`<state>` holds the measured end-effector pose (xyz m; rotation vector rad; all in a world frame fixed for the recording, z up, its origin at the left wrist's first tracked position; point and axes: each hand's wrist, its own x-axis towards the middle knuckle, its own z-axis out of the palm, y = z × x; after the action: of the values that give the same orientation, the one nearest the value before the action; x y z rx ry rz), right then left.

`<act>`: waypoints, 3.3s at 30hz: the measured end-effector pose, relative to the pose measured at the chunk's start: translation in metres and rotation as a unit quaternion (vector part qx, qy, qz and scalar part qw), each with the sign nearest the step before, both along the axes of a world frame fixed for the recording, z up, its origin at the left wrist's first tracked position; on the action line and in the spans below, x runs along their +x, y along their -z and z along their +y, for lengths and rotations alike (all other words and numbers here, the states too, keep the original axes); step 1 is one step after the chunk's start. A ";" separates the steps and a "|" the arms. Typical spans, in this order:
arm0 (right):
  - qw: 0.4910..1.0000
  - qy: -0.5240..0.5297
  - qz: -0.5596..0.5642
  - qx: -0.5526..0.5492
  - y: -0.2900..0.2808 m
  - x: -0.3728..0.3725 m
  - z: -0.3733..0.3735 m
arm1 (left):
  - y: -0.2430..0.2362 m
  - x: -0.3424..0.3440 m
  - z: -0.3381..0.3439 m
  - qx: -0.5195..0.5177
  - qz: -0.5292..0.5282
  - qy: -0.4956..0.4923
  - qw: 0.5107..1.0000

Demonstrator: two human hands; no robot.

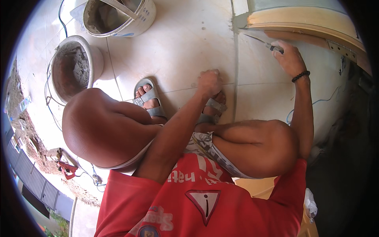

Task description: The person scoops grout from a bucket using a trowel and applies it to the joints between floor tiles. They then use a smaller tool to smooth and clean the grout lines along the edges of the tiles.

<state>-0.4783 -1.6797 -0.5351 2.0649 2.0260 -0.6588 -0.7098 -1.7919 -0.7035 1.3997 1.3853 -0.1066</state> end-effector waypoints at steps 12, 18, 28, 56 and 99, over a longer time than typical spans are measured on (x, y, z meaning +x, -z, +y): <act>0.994 -0.076 -0.059 -0.041 0.008 -0.027 -0.055 | 0.008 0.015 -0.005 0.009 -0.014 -0.010 1.000; 0.952 0.216 0.186 -0.112 -0.022 -0.027 -0.072 | -0.015 0.019 0.008 -0.043 -0.080 -0.074 0.993; 0.994 0.007 0.065 -0.087 -0.089 -0.053 -0.029 | -0.008 0.021 0.007 -0.048 -0.092 -0.081 0.991; 0.956 -0.194 -0.213 -0.057 -0.063 -0.117 0.109 | -0.032 0.042 -0.034 -0.091 -0.131 -0.103 0.982; 0.924 -0.216 -0.307 -0.075 -0.031 -0.148 0.110 | -0.024 0.046 -0.045 -0.100 -0.122 -0.104 0.982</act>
<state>-0.6267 -1.5700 -0.5036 1.4107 1.8680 -0.0598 -0.6636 -1.8368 -0.6792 1.0578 1.2683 0.0598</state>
